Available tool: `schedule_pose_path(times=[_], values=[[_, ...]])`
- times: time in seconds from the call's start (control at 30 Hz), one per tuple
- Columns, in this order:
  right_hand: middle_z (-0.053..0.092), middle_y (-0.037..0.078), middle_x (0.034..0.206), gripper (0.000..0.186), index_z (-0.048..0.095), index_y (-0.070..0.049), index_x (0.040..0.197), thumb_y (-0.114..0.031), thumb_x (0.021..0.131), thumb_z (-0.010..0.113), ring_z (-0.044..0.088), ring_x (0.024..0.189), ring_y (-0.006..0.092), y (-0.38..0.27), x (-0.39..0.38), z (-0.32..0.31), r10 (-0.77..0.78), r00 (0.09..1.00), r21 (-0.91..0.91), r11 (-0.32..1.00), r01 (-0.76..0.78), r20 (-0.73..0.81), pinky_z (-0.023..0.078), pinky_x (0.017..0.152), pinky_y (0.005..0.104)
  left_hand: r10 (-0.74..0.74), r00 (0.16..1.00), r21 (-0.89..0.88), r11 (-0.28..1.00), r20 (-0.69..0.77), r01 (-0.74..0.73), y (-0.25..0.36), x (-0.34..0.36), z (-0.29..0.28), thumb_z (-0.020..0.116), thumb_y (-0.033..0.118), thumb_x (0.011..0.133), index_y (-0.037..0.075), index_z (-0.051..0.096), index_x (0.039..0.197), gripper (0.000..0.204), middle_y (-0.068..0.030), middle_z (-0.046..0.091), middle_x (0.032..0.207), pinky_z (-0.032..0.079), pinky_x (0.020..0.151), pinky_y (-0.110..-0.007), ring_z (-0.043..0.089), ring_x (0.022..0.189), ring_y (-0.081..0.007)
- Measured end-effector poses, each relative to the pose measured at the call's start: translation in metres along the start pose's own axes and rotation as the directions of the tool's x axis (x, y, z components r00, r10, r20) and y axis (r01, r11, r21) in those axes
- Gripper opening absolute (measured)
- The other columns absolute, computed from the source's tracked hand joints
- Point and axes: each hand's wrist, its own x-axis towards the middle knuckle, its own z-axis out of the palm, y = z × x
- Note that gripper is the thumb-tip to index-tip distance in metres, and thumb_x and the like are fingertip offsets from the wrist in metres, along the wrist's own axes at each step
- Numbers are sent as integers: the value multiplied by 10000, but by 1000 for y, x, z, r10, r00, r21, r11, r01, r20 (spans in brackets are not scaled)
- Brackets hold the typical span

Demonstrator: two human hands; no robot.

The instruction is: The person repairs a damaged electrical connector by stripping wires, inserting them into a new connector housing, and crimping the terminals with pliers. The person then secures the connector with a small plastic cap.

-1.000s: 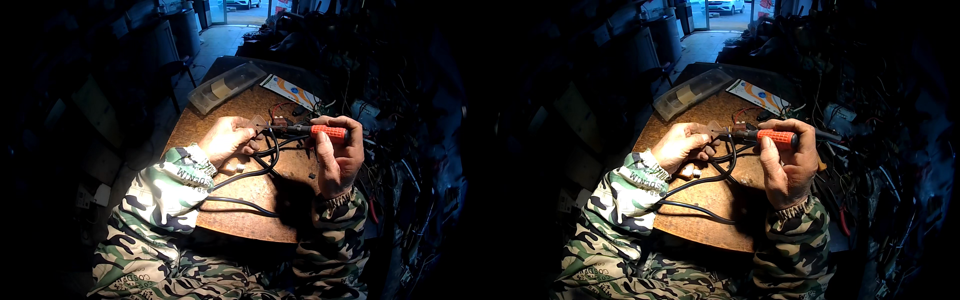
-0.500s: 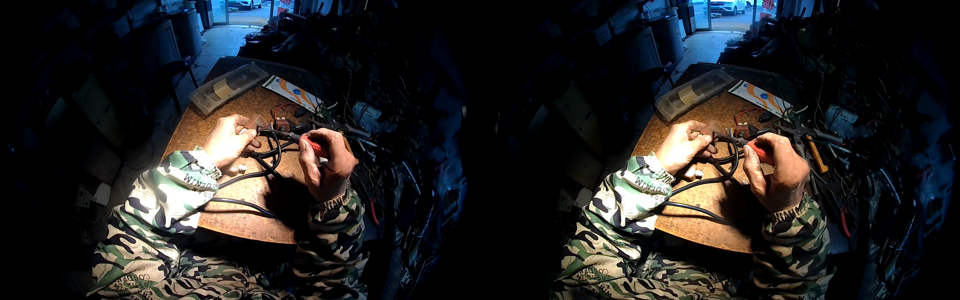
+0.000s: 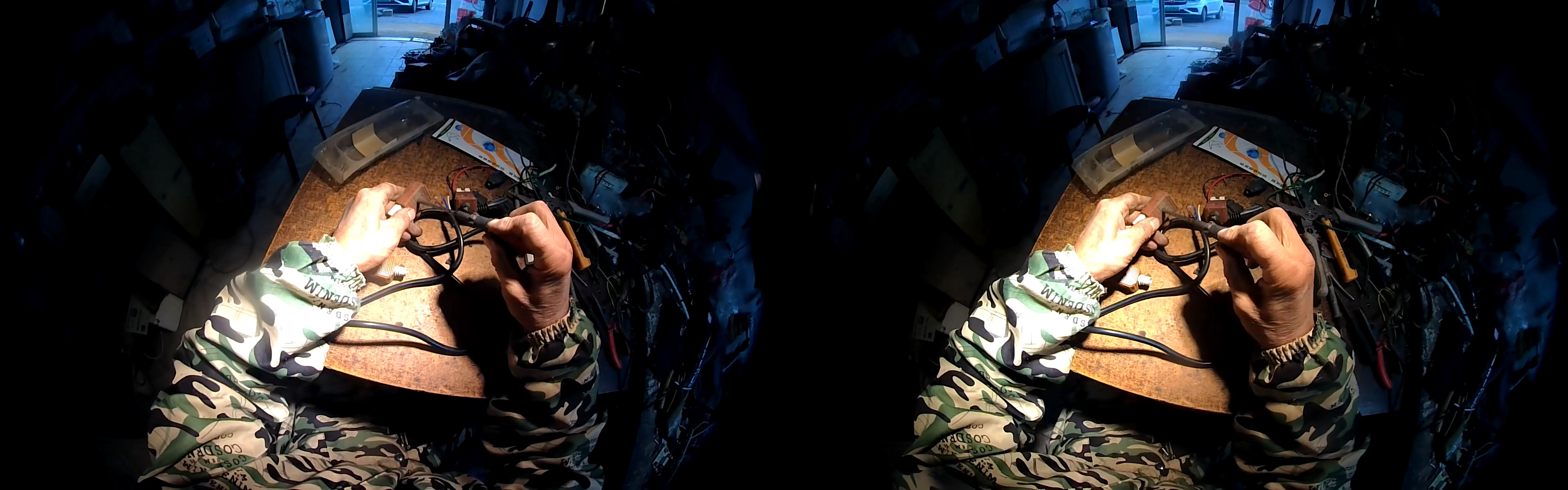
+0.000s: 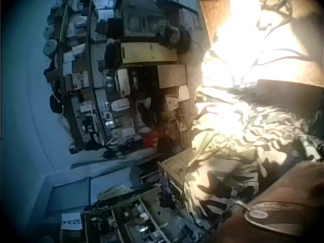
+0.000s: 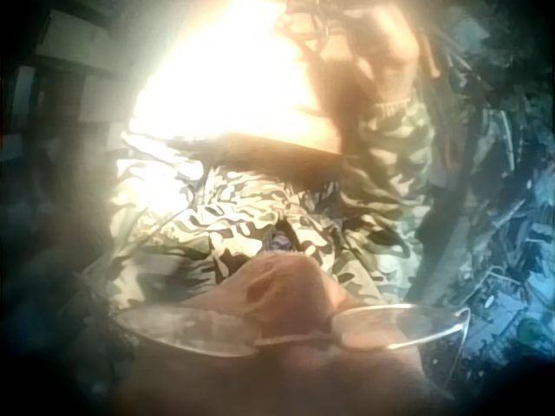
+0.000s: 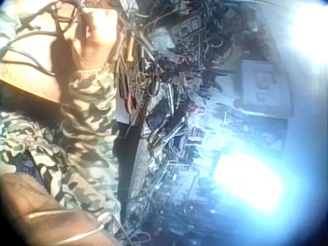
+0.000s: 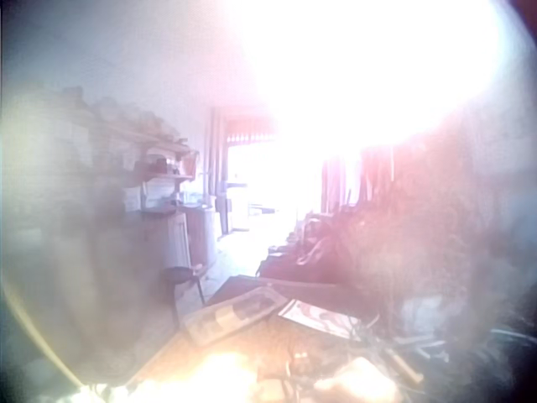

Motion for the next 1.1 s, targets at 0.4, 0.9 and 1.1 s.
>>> schedule_pose_path(times=[0.4, 0.9, 1.1], values=[[643, 54, 719, 156, 623, 25, 922, -102, 922, 713, 603, 644, 93, -4, -9, 3, 270, 958, -69, 958, -277, -94, 469, 578, 231, 58, 998, 243, 968, -10, -53, -10, 5, 6, 669, -10, 841, -137, 513, 1261, 466, -192, 710, 1004, 583, 764, -285, 723, 876, -188], [590, 105, 792, 132, 620, 14, 945, -36, 870, 717, 633, 674, 204, -13, -1, 3, 136, 990, -76, 987, -139, -49, 501, 592, 300, 42, 999, 167, 985, 12, -43, -4, -2, 2, 596, -69, 880, -136, 500, 1273, 409, -195, 706, 995, 591, 773, -289, 730, 911, -213], [625, 66, 887, 68, 636, 16, 928, -15, 898, 688, 631, 766, 124, -11, -2, -7, 201, 979, -98, 975, -198, 26, 491, 653, 235, 49, 998, 224, 973, 27, -54, 2, -4, 2, 581, -61, 881, -129, 493, 1283, 418, -199, 704, 998, 592, 778, -298, 730, 914, -220]])
